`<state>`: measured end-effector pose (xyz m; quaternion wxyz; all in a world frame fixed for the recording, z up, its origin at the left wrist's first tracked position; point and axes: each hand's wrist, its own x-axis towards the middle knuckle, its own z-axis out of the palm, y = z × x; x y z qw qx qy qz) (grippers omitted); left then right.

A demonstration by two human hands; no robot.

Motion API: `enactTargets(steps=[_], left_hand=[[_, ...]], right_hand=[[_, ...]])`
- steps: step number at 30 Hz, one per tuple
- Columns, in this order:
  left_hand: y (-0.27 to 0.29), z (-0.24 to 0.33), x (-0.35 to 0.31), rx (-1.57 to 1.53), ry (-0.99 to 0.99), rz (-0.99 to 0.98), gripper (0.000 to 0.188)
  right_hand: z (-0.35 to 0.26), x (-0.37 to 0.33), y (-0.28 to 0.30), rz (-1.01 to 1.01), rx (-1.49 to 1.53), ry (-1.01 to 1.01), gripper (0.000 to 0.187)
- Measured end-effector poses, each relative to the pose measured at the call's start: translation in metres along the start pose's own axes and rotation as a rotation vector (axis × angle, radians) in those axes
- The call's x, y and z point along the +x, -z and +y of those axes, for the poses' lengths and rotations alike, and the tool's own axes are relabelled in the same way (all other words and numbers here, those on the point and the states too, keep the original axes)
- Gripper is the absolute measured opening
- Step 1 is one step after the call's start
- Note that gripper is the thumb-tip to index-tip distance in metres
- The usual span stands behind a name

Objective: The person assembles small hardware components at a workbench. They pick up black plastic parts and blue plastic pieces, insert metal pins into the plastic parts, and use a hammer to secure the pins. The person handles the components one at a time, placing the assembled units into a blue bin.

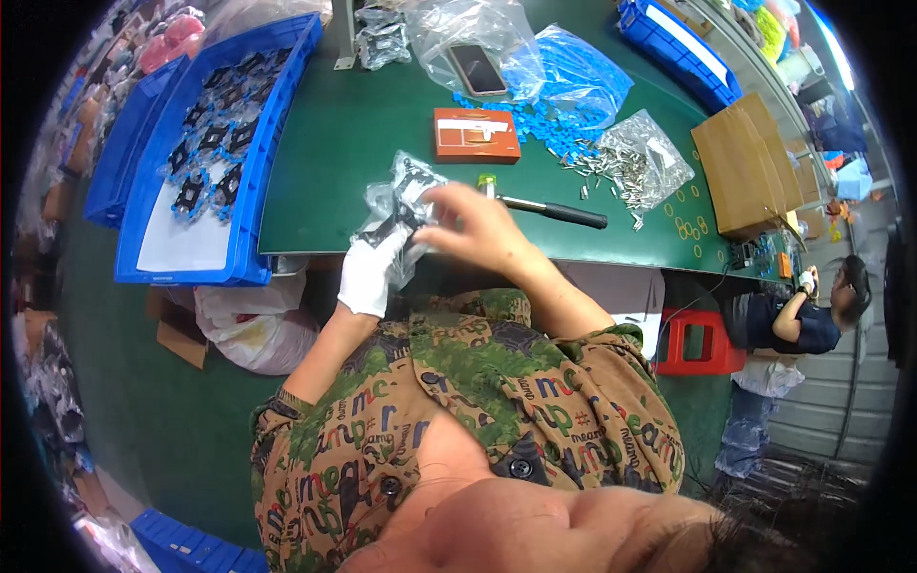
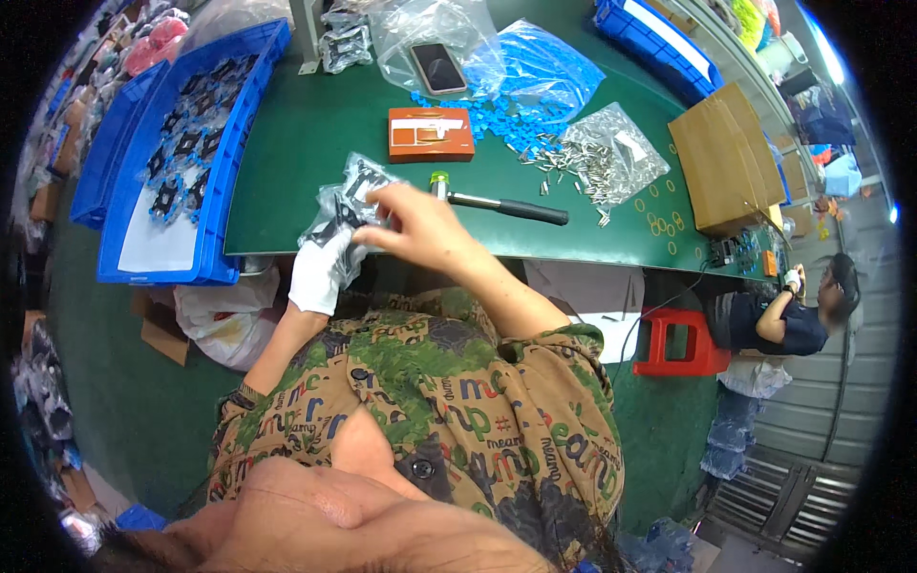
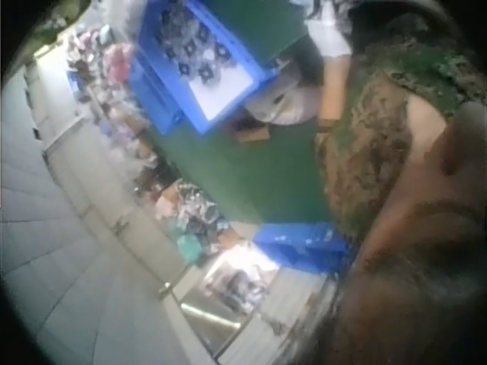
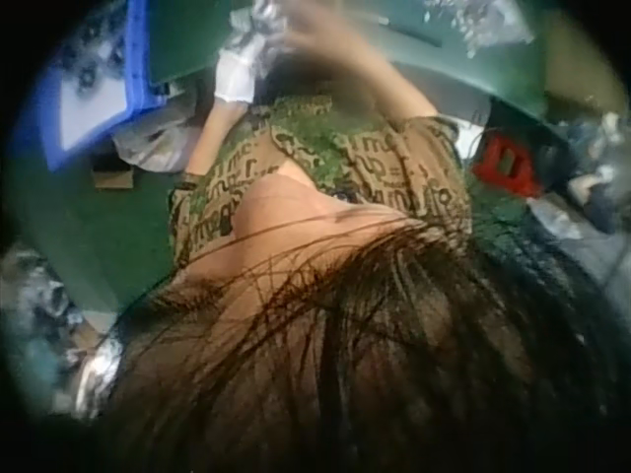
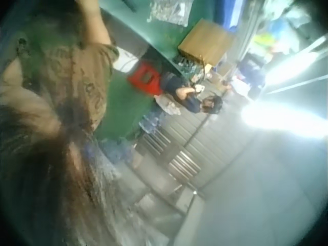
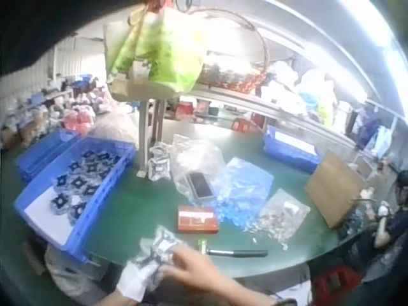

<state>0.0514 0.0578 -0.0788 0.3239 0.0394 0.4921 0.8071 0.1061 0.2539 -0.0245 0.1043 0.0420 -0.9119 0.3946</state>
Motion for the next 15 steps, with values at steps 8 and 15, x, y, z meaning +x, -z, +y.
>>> enactTargets(steps=[8, 15], left_hand=[[0.049, 0.001, 0.04, -0.463, -0.036, 0.077, 0.014], [0.058, -0.004, 0.028, -0.508, -0.147, -0.01, 0.044]], right_hand=[[0.034, 0.026, 0.057, 0.599, 0.961, -0.2, 0.015], [0.071, 0.08, 0.133, 0.54, -0.545, 0.297, 0.018]])
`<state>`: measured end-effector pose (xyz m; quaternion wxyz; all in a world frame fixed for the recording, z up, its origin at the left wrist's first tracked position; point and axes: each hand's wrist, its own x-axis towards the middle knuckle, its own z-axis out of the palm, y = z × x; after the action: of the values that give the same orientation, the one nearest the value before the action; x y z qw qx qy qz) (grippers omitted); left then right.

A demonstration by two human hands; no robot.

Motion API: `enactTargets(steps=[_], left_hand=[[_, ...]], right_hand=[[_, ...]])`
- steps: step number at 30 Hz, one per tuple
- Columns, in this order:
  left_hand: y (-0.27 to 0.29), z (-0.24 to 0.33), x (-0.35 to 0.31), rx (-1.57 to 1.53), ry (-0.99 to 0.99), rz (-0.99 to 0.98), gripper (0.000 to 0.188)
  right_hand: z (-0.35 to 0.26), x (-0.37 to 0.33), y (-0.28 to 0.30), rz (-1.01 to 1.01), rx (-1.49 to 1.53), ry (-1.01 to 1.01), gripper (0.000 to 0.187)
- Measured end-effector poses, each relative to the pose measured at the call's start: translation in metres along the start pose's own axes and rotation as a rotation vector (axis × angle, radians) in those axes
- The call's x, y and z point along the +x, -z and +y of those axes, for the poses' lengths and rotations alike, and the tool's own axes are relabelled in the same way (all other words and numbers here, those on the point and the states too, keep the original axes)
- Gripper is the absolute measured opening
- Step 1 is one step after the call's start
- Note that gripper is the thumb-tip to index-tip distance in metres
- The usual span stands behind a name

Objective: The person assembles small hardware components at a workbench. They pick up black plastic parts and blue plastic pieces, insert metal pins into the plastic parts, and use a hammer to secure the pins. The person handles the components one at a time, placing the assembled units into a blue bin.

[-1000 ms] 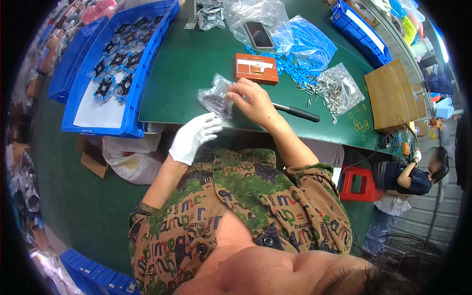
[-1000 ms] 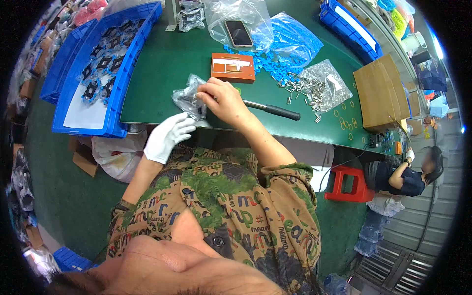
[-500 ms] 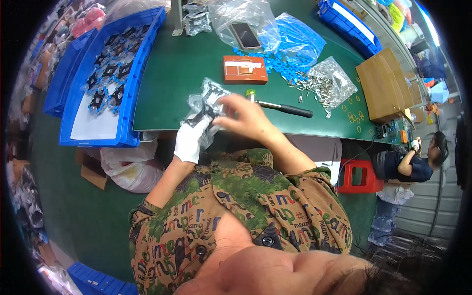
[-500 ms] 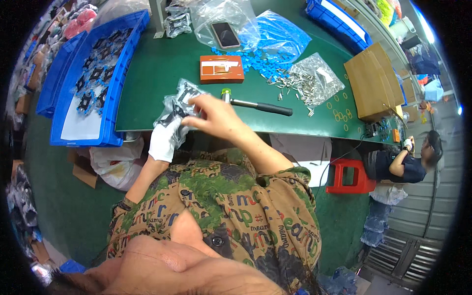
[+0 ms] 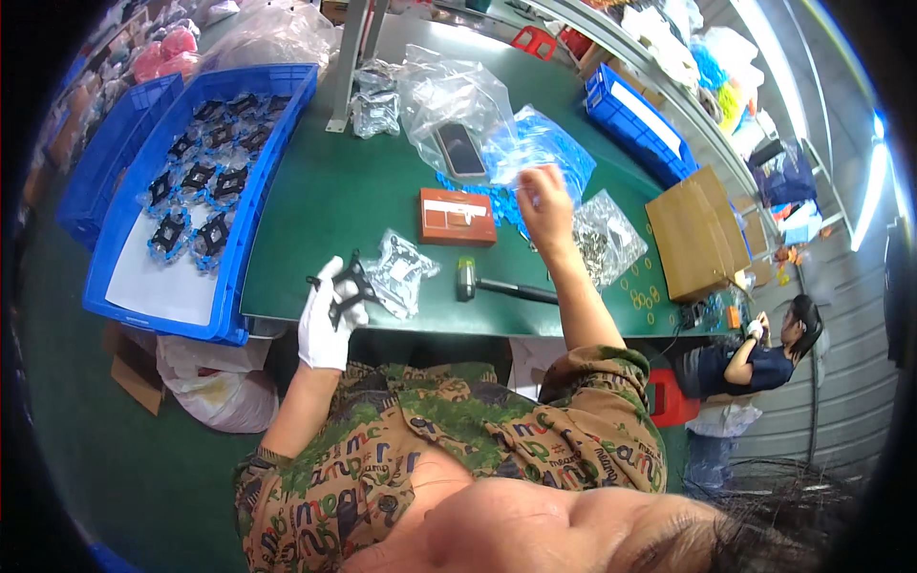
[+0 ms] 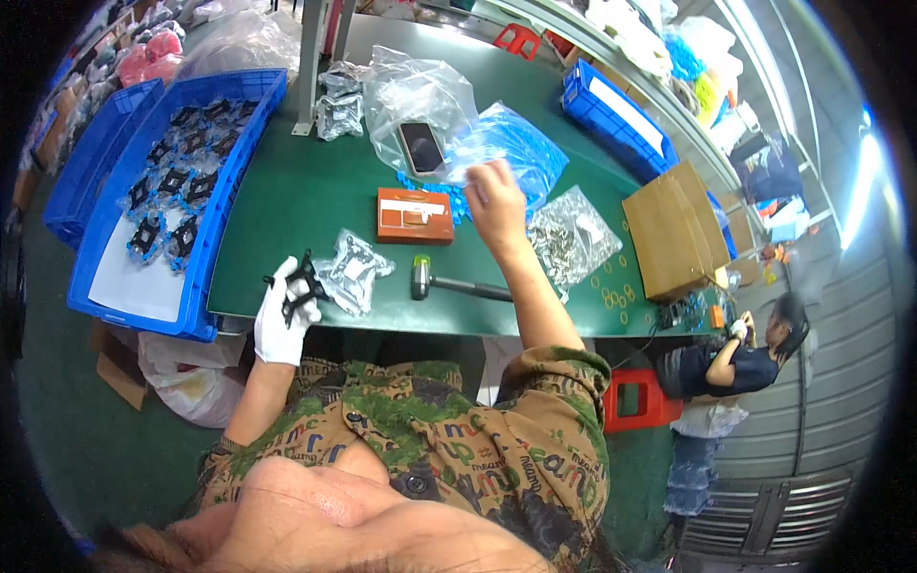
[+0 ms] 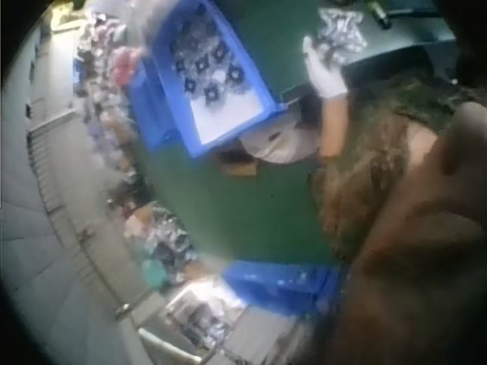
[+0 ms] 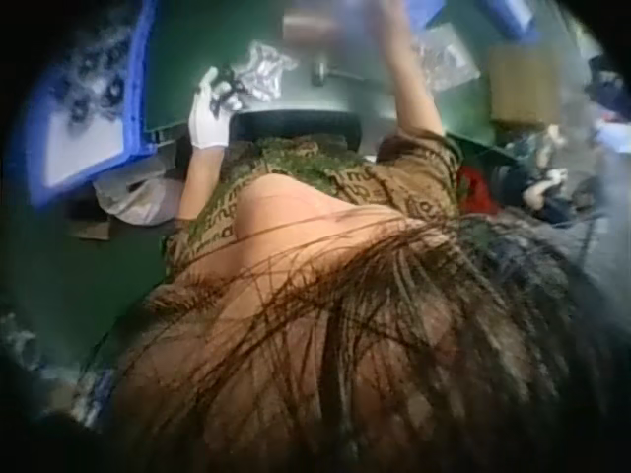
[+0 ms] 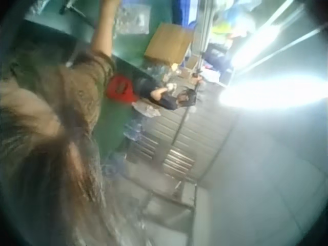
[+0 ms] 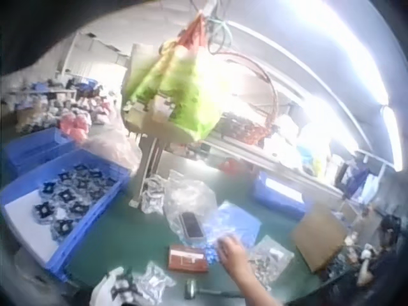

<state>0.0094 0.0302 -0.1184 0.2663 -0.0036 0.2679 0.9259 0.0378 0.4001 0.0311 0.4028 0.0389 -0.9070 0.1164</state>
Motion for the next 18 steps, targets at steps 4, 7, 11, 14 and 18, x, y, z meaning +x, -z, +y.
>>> enactTargets(steps=[4, 7, 11, 14, 18], left_hand=[[-0.006, -0.004, -0.005, 0.215, -0.007, 0.023, 0.049], [-0.033, 0.005, -0.025, 0.253, 0.006, 0.107, 0.044], [-0.039, 0.005, -0.019, 0.335, 0.062, 0.035, 0.042], [-0.025, 0.006, -0.031, 0.341, -0.018, 0.069, 0.043], [-0.028, 0.001, -0.024, 0.268, 0.0, 0.064, 0.048]], right_hand=[[0.062, 0.022, -0.099, -0.428, -0.089, -0.138, 0.015], [0.104, 0.059, -0.176, -0.511, -0.081, -0.178, 0.024], [0.18, 0.091, -0.246, -0.261, -0.266, -0.073, 0.036], [0.117, 0.115, -0.273, -0.535, -0.247, -0.193, 0.053], [0.147, 0.061, -0.198, -0.489, -0.128, -0.015, 0.043]])
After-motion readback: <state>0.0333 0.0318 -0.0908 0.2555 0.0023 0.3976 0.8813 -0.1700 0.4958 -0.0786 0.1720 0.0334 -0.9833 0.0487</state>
